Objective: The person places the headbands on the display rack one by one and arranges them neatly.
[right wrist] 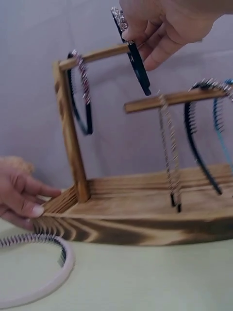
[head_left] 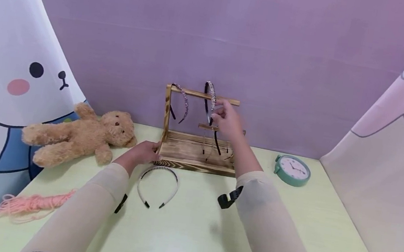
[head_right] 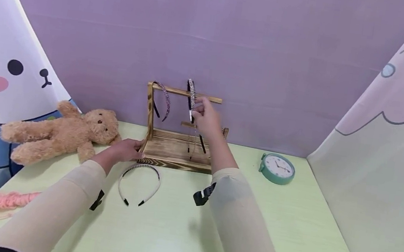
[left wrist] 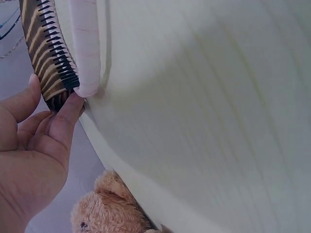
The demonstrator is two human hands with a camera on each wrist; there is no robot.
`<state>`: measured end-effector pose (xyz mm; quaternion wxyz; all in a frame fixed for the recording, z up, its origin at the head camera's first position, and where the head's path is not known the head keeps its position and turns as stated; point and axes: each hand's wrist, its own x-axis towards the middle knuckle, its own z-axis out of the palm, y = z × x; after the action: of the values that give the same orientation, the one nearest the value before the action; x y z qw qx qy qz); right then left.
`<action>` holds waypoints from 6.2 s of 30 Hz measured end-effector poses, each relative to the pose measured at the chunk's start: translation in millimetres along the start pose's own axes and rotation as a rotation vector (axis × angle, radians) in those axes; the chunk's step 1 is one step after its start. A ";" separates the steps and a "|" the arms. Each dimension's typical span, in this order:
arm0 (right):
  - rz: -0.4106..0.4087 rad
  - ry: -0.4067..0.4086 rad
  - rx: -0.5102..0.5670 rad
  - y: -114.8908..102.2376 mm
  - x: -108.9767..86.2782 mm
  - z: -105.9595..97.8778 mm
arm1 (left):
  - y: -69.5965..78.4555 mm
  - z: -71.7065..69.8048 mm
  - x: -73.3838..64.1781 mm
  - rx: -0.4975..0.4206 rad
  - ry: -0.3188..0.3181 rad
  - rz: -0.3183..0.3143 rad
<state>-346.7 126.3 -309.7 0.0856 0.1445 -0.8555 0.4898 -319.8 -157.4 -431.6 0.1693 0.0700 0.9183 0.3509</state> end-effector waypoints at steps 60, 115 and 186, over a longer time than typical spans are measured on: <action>0.054 -0.590 -0.506 33.5 -114.3 106.6 | -0.2 -2.3 3.6 0.108 0.007 0.051; 0.076 0.029 -0.063 -13.1 -82.9 -103.1 | 1.3 -1.6 2.8 0.053 -0.014 0.004; 0.066 0.044 -0.229 -8.3 -19.9 -18.8 | 2.5 -0.4 9.1 0.034 -0.013 0.017</action>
<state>-325.1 141.8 -299.2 0.1041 0.0946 -0.9081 0.3943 -328.4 -153.6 -432.0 0.1709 0.0832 0.9223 0.3364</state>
